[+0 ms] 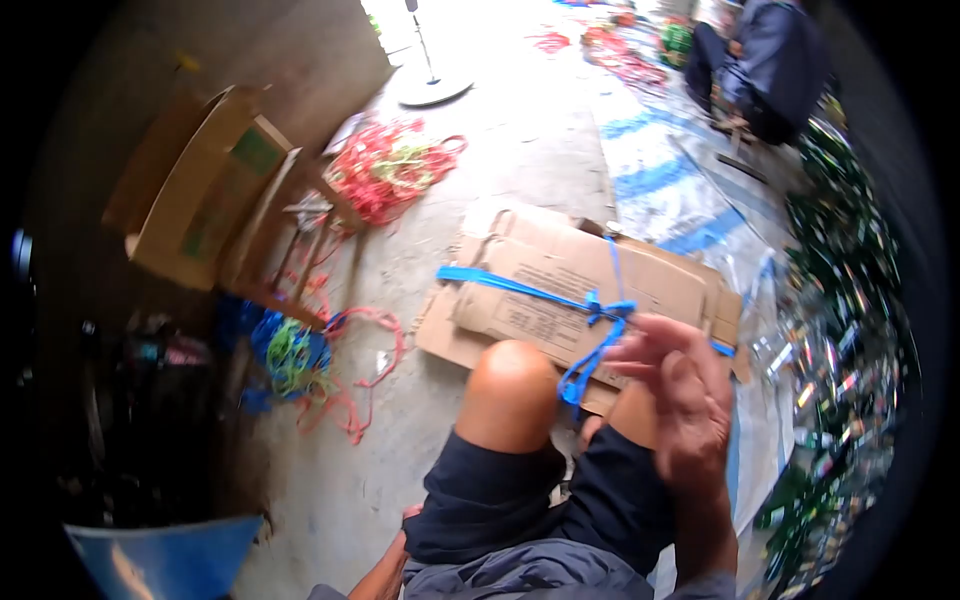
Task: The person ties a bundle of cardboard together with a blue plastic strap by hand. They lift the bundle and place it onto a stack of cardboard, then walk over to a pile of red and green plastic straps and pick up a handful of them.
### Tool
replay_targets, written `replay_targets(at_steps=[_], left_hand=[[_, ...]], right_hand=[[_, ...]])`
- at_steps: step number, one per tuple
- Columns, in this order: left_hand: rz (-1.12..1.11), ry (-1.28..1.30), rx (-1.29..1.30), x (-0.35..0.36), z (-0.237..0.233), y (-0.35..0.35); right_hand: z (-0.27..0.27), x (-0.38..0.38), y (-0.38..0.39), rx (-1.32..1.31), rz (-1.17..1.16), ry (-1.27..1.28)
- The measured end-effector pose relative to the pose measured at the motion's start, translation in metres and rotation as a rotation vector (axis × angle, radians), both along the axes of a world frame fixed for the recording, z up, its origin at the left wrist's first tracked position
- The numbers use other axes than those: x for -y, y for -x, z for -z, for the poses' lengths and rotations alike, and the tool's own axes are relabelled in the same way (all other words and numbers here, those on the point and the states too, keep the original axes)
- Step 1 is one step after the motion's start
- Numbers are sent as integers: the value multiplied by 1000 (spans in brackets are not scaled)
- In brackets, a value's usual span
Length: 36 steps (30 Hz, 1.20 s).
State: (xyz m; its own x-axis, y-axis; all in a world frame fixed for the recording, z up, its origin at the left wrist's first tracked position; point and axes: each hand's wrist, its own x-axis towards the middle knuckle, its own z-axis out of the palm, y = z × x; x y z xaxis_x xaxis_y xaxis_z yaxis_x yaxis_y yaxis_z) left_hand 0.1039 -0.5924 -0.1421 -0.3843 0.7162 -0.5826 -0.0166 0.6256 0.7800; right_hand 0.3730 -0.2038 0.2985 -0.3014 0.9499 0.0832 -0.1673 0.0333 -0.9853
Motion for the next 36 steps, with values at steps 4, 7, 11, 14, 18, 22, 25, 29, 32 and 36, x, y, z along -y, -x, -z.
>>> replay_targets(at_steps=[4,7,11,14,18,22,25,29,32,36], left_hand=[[-363,176,265,-4,18,51],[-440,-18,398,-27,-5,60],[-415,-153,299,-48,5,44],[-436,-134,276,-52,-1,37],[-456,-106,270,-50,-11,37],[-472,-94,263,-47,-17,40],[-481,-98,262,-52,-23,43],[-483,-113,261,-63,-30,47],[-485,-134,257,-73,-38,51],[-475,-167,250,-93,-50,53]], right_hand=[[-76,23,38,-294,-343,188],[-104,36,43,-342,-530,87],[-120,49,50,-355,-690,-160],[-122,53,60,-345,-755,-327],[-124,57,65,-305,-777,-513],[-118,59,67,-257,-736,-667],[-117,62,71,-221,-694,-772],[-116,62,78,-171,-615,-900],[-118,62,83,-141,-554,-987],[-122,58,89,-107,-459,-1095]])
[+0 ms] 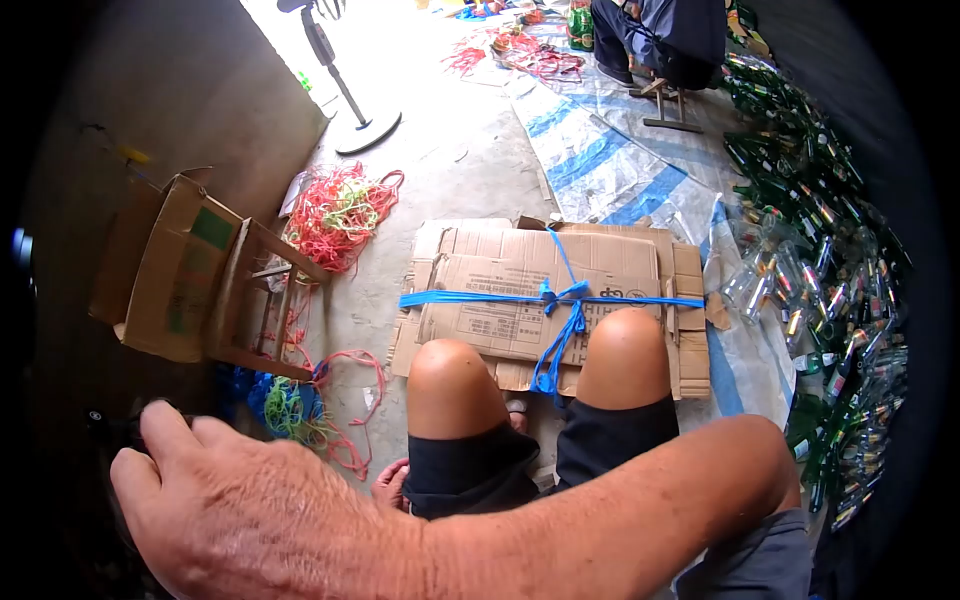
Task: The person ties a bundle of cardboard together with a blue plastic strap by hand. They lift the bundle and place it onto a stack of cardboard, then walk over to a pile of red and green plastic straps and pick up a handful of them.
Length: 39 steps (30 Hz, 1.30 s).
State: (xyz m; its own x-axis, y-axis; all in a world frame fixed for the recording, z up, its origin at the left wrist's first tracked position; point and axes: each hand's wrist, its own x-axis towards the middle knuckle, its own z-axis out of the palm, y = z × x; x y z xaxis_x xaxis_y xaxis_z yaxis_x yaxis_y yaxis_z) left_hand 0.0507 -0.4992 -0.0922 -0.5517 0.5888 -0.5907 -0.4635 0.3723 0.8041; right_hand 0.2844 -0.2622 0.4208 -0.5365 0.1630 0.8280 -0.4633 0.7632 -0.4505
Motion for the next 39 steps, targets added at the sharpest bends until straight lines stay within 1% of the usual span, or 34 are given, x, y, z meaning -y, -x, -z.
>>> replay_targets(at_steps=[4,10,13,15,17,18,20,21,23,24,26,28,29,30,33,34,36,37,39], left_hand=[[-10,-36,-17,-16,-14,4],[-26,-70,-43,-33,-35,0],[-33,-83,-52,-40,-51,0],[-49,-95,-60,-42,-64,-3],[-58,-106,-66,-44,-76,-4],[-63,-114,-71,-46,-84,-4],[-67,-140,-87,-52,-100,-4],[-68,-162,-91,-54,-109,-6],[-65,-233,-91,-65,-131,-8],[-40,-239,-120,-71,-138,-6],[-50,-286,-159,-87,-169,-15],[-67,-332,-180,-96,-191,-24],[-54,-346,-170,-98,-191,-22],[-43,-362,-159,-100,-192,-18],[-50,-385,-164,-110,-208,-23],[-50,-386,-181,-112,-212,-25],[-30,-408,-233,-117,-227,-32],[-30,-404,-260,-120,-240,-36],[-29,-401,-312,-127,-269,-47]], right_hand=[[0,-2,-7,-36,65,-73],[2,6,-13,-43,167,-92],[-4,12,-15,-50,263,-108],[-11,20,-19,-42,377,-76],[-12,18,-12,-319,271,90],[0,20,19,-575,304,155],[12,-7,-1,-532,264,-66],[16,-11,-6,-533,266,-128],[25,-16,-13,-532,244,-152],[29,-13,-12,-522,238,-96],[34,-5,-10,-522,215,26],[32,0,-3,-607,234,64],[28,6,1,-669,251,127],[24,14,8,-743,266,203],[-4,35,7,-782,321,584],[-7,43,2,-719,311,718],[-3,44,-2,-636,315,775],[3,38,-1,-618,328,699],[11,15,-18,-321,259,380]])
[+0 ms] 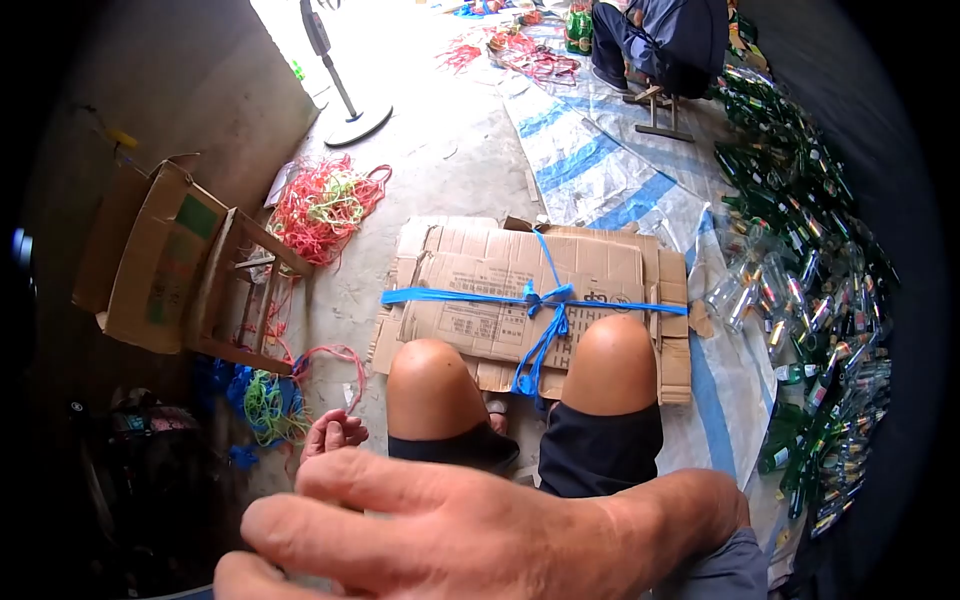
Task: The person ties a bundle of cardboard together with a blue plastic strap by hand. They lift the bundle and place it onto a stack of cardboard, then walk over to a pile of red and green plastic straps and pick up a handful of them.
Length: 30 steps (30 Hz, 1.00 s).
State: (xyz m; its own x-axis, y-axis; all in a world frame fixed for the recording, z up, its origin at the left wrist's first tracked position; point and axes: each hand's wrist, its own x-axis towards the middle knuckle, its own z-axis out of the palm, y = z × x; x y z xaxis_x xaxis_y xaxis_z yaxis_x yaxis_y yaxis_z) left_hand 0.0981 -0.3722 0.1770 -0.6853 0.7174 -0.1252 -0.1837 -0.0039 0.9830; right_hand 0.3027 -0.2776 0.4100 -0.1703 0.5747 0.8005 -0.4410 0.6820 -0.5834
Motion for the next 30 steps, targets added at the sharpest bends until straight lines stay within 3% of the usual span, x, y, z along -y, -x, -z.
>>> replay_targets(at_steps=[1,3,6,8,9,10,12,16,19,22,23,25,26,28,30], left_hand=[[16,-86,-34,-4,-12,-8],[97,-224,-121,-13,-42,-22],[220,-410,-271,-33,-94,-57],[435,-424,-388,-37,-109,-75],[583,-431,-565,-48,-117,-82],[707,-351,-943,-59,-118,-86],[631,-288,-1089,-66,-120,-108],[887,-239,-941,-77,-112,-117],[1005,-158,-945,-84,-107,-124],[1058,-221,-949,-95,-108,-129],[1064,-231,-927,-98,-106,-132],[1072,-255,-885,-104,-103,-138],[1086,-238,-897,-106,-104,-141],[1112,-200,-916,-111,-108,-144],[1183,-162,-615,-115,-116,-146]], right_hand=[[1,-23,-32,291,-100,-222],[15,-37,-42,597,-215,-417],[73,-37,-29,853,-202,-190],[113,-35,-22,827,-166,-36],[130,-32,-22,766,-148,-64],[143,-26,-25,705,-130,-89],[146,-21,-44,859,-191,7],[193,-4,-76,1284,-327,99],[197,-5,-87,1528,-439,74],[188,-7,-82,1851,-424,-513],[183,-8,-77,1918,-425,-594],[185,-6,-80,1740,-402,-378],[195,1,-88,1477,-374,-99],[216,14,-101,1246,-381,123],[233,23,-111,1344,-465,44]])
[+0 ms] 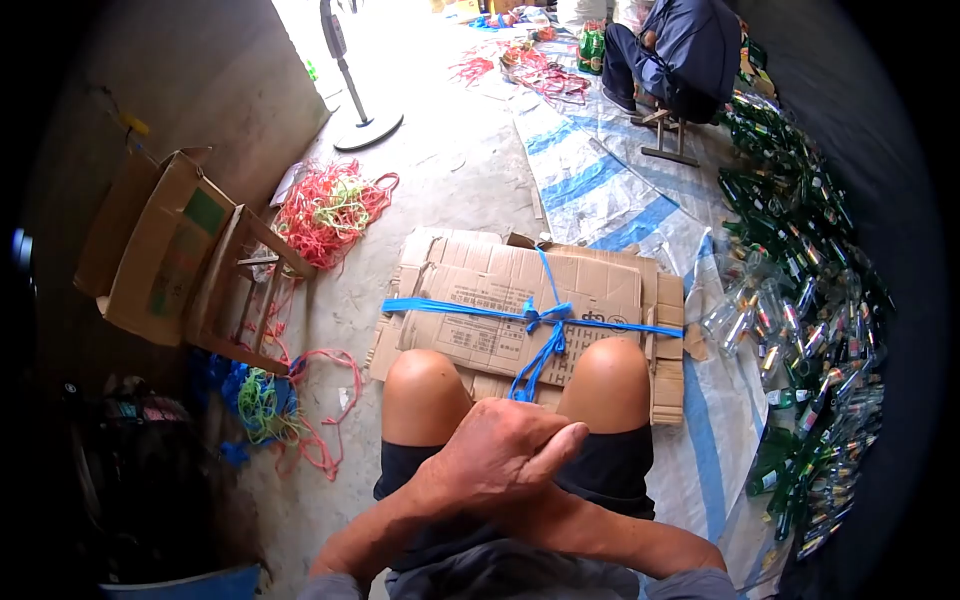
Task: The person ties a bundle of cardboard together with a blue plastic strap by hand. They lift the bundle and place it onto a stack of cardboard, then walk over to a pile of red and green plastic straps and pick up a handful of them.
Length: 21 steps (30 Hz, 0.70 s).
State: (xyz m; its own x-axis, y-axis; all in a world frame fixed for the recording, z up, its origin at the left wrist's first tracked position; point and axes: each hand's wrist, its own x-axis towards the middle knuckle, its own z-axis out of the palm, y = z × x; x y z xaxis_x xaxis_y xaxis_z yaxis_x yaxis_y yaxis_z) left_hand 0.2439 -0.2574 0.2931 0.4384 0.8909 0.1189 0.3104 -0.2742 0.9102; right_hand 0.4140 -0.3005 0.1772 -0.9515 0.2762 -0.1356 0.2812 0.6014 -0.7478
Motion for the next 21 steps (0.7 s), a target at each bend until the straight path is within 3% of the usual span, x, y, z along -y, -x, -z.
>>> replay_targets(at_steps=[1,4,5,7,8,11,21], left_hand=[[20,97,103,-3,-7,-1],[15,458,746,-7,-42,4],[-11,468,759,-8,-69,10],[-9,541,904,-6,-115,9],[21,604,1035,-5,-130,1],[110,466,949,-7,-161,-11],[239,-143,780,-1,-144,-20]], right_hand=[[-28,-5,8,-9,53,123],[-72,-29,19,494,-494,-1238],[-85,-39,16,523,-429,-1285],[-98,-66,7,73,180,-788],[-99,-77,3,-165,370,-597],[-89,-104,-3,-406,685,-605],[-47,-124,-15,-387,806,-754]])
